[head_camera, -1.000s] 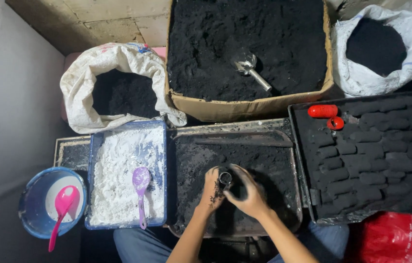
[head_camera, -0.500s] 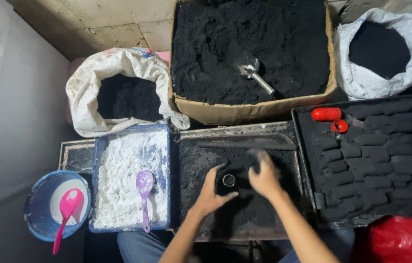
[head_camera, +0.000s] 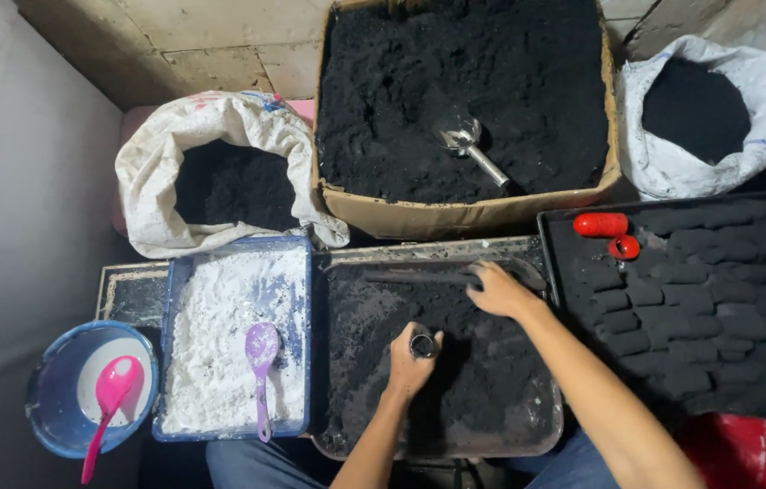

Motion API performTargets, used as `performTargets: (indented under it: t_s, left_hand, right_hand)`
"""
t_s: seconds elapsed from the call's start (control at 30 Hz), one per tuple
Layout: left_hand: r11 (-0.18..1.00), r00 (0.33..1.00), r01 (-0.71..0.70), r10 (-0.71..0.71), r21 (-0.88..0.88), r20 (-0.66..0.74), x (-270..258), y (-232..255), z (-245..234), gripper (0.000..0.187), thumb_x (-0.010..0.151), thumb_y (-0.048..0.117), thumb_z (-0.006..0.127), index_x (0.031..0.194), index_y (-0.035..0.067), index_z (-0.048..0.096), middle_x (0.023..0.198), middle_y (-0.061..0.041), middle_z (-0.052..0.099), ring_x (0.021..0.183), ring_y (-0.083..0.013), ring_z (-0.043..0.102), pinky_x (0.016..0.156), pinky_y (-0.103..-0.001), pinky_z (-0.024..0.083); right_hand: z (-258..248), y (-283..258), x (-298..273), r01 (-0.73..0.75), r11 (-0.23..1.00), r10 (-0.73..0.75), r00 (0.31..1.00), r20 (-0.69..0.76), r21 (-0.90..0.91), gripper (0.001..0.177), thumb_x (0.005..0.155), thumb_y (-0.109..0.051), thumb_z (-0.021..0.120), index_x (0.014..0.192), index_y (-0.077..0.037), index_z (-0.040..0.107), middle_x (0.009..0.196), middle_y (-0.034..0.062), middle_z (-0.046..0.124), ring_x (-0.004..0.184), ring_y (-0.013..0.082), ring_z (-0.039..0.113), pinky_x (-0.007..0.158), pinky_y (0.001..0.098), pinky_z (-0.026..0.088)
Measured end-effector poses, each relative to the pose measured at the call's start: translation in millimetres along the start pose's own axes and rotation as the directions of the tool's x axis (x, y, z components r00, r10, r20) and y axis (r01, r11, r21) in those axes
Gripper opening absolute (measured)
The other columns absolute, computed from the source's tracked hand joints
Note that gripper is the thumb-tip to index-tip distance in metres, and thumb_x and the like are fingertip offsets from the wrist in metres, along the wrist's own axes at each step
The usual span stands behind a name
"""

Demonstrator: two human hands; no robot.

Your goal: The person uses a cylindrical metal mold and a hammer to compress a black granular material into a solid block. They repeatedly fill the mold, strike it with the hammer, and then eject the formed briquette onto a tray.

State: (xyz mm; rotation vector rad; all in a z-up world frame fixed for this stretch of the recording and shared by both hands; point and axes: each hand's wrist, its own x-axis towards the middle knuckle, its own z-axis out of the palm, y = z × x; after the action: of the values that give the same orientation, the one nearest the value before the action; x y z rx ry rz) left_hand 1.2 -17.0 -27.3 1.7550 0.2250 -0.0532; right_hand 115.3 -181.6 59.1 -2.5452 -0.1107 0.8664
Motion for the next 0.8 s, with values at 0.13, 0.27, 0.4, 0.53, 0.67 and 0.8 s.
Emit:
performTargets:
  t_s: [0.13,0.27,0.4,0.53,0.67,0.8]
  left_hand:
    - [0.997,0.996,-0.080,0.080,0.012,-0.035,3.1,-10.1,3.5,0.023,0.072,0.022,0.072,0.066,0.011,0.053,0.053,-0.010,0.055,0.051,-0.0260,0.058,0.047,-0.031,0.045]
    - [0.988,0.985,-0.151,0.154,0.043,-0.077,1.0,-5.4,5.7,0.023,0.074,0.019,0.069,0.065,0.010,0.050,0.051,-0.011,0.055,0.049,-0.0280,0.058,0.044,-0.031,0.045]
    - [0.981,0.978,-0.192,0.193,0.016,-0.083,2.3,-5.4,5.4,0.023,0.074,0.015,0.069,0.065,0.008,0.049,0.051,-0.015,0.054,0.047,-0.0305,0.057,0.043,-0.032,0.045]
    - [0.980,0.976,-0.198,0.198,0.006,-0.093,4.5,-2.6,3.3,0.023,0.074,0.015,0.068,0.066,0.007,0.049,0.051,-0.016,0.054,0.047,-0.0325,0.056,0.043,-0.034,0.045]
    - [0.974,0.968,-0.226,0.226,0.007,-0.106,0.7,-7.2,5.1,0.022,0.073,0.015,0.070,0.067,0.008,0.049,0.052,-0.015,0.054,0.048,-0.0311,0.058,0.043,-0.032,0.045]
    - [0.977,0.972,-0.211,0.211,0.014,-0.099,0.3,-3.5,2.5,0.022,0.073,0.015,0.069,0.066,0.008,0.049,0.051,-0.014,0.054,0.047,-0.0301,0.057,0.042,-0.032,0.045]
  right_hand:
    - [8.2,-44.2,1.4,0.027,0.999,-0.027,1.000,-0.004,-0.024,0.052,0.084,-0.027,0.051,0.124,0.004,0.044,0.132,0.0273,0.036,0.128,0.0387,0.026,0.104,0.0530,0.022]
    - [30.9,-53.5,22.7,0.102,0.991,-0.100,0.995,0.028,-0.087,0.051,0.087,-0.030,0.047,0.126,0.003,0.042,0.134,0.0276,0.032,0.128,0.0399,0.025,0.102,0.0567,0.021]
    - [63.1,-34.3,54.3,0.160,0.969,-0.166,0.986,-0.013,-0.188,0.046,0.088,-0.023,0.046,0.126,0.003,0.043,0.135,0.0286,0.030,0.128,0.0405,0.026,0.101,0.0547,0.025]
    - [42.5,-51.0,34.8,0.197,0.966,-0.199,0.980,0.003,-0.165,0.048,0.089,-0.023,0.045,0.128,0.005,0.039,0.136,0.0300,0.026,0.128,0.0414,0.024,0.102,0.0538,0.024]
    - [-11.7,-80.6,-18.7,0.282,0.959,-0.284,0.958,-0.052,-0.036,0.044,0.089,-0.015,0.041,0.124,0.012,0.036,0.130,0.0362,0.028,0.119,0.0471,0.034,0.097,0.0534,0.033]
    - [-18.3,-60.7,-20.7,0.619,0.785,-0.513,0.668,-0.540,0.021,0.031,0.082,-0.020,0.057,0.101,0.004,0.056,0.092,0.0260,0.058,0.095,0.0426,0.055,0.083,0.0497,0.044]
